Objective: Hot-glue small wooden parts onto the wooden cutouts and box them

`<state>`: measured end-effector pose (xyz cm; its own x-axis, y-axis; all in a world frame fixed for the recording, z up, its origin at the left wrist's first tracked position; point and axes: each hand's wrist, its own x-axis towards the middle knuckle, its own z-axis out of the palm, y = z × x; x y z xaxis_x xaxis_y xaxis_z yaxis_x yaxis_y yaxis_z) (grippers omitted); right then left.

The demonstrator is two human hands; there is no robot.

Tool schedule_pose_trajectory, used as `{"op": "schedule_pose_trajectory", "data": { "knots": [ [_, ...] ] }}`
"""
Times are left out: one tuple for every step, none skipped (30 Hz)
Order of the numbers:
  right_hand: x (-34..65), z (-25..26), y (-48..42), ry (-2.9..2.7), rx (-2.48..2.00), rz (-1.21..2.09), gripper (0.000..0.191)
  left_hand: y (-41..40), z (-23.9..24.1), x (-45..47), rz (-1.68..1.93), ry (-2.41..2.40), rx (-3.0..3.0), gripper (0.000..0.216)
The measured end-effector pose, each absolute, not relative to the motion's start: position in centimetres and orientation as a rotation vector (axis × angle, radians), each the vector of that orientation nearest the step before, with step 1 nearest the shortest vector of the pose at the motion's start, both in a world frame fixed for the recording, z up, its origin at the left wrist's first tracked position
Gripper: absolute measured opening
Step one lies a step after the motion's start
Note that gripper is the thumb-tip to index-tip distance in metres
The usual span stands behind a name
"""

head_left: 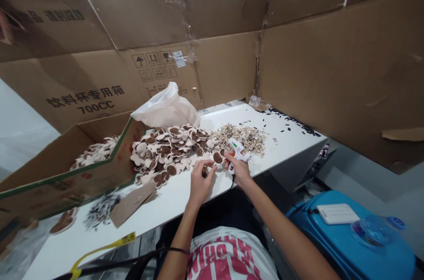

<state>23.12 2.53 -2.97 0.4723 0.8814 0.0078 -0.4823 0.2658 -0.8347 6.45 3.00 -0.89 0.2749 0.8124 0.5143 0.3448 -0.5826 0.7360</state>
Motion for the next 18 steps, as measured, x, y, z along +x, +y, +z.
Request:
{"op": "schedule_pose_trajectory", "data": {
  "knots": [
    [23.12, -3.00, 2.53, -0.540, -0.884, 0.984, 0.035, 2.98, -0.84, 6.43, 1.271, 1.043, 2.064, 0.011],
    [23.12, -3.00, 2.52, -0.544, -0.887, 0.985, 0.035, 2.96, -0.78, 6.42, 1.273, 1.043, 2.069, 0.010],
    [23.11, -2.98, 2.50, -0.550, -0.891, 0.985, 0.035, 2.93, -0.70, 6.40, 1.273, 1.042, 2.078, 0.010],
    [23.10, -2.94, 2.46, -0.557, -0.896, 0.983, 0.035, 2.89, -0.61, 6.39, 1.274, 1.037, 2.090, 0.010],
    [23.09, -2.89, 2.43, -0.562, -0.900, 0.982, 0.035, 2.85, -0.51, 6.38, 1.277, 1.031, 2.103, 0.011],
    [23.08, -2.83, 2.39, -0.566, -0.903, 0.981, 0.035, 2.81, -0.40, 6.38, 1.279, 1.025, 2.117, 0.011],
    [23.06, -2.77, 2.36, -0.569, -0.905, 0.981, 0.035, 2.77, -0.31, 6.39, 1.281, 1.019, 2.131, 0.011],
    [23.04, -2.71, 2.33, -0.572, -0.904, 0.980, 0.035, 2.73, -0.23, 6.41, 1.283, 1.014, 2.145, 0.012],
    [23.03, -2.67, 2.31, -0.575, -0.901, 0.981, 0.035, 2.70, -0.17, 6.42, 1.285, 1.008, 2.156, 0.012],
    [23.01, -2.65, 2.31, -0.577, -0.898, 0.982, 0.036, 2.68, -0.14, 6.44, 1.286, 1.004, 2.163, 0.012],
    [23.00, -2.65, 2.31, -0.578, -0.898, 0.982, 0.037, 2.67, -0.13, 6.45, 1.286, 1.004, 2.164, 0.012],
    [23.00, -2.67, 2.32, -0.576, -0.900, 0.982, 0.037, 2.66, -0.14, 6.46, 1.287, 1.006, 2.160, 0.012],
    [23.00, -2.70, 2.34, -0.571, -0.904, 0.983, 0.037, 2.66, -0.15, 6.47, 1.288, 1.009, 2.153, 0.012],
    [23.01, -2.75, 2.36, -0.567, -0.907, 0.984, 0.037, 2.66, -0.16, 6.47, 1.289, 1.012, 2.149, 0.012],
    [23.02, -2.80, 2.38, -0.565, -0.910, 0.987, 0.037, 2.66, -0.15, 6.46, 1.287, 1.011, 2.150, 0.012],
    [23.03, -2.86, 2.40, -0.565, -0.912, 0.988, 0.036, 2.65, -0.12, 6.46, 1.285, 1.005, 2.157, 0.012],
    [23.04, -2.91, 2.42, -0.567, -0.913, 0.990, 0.036, 2.64, -0.07, 6.45, 1.282, 0.996, 2.169, 0.012],
    [23.06, -2.97, 2.44, -0.568, -0.913, 0.990, 0.035, 2.63, -0.01, 6.45, 1.280, 0.985, 2.182, 0.012]
  ]
}}
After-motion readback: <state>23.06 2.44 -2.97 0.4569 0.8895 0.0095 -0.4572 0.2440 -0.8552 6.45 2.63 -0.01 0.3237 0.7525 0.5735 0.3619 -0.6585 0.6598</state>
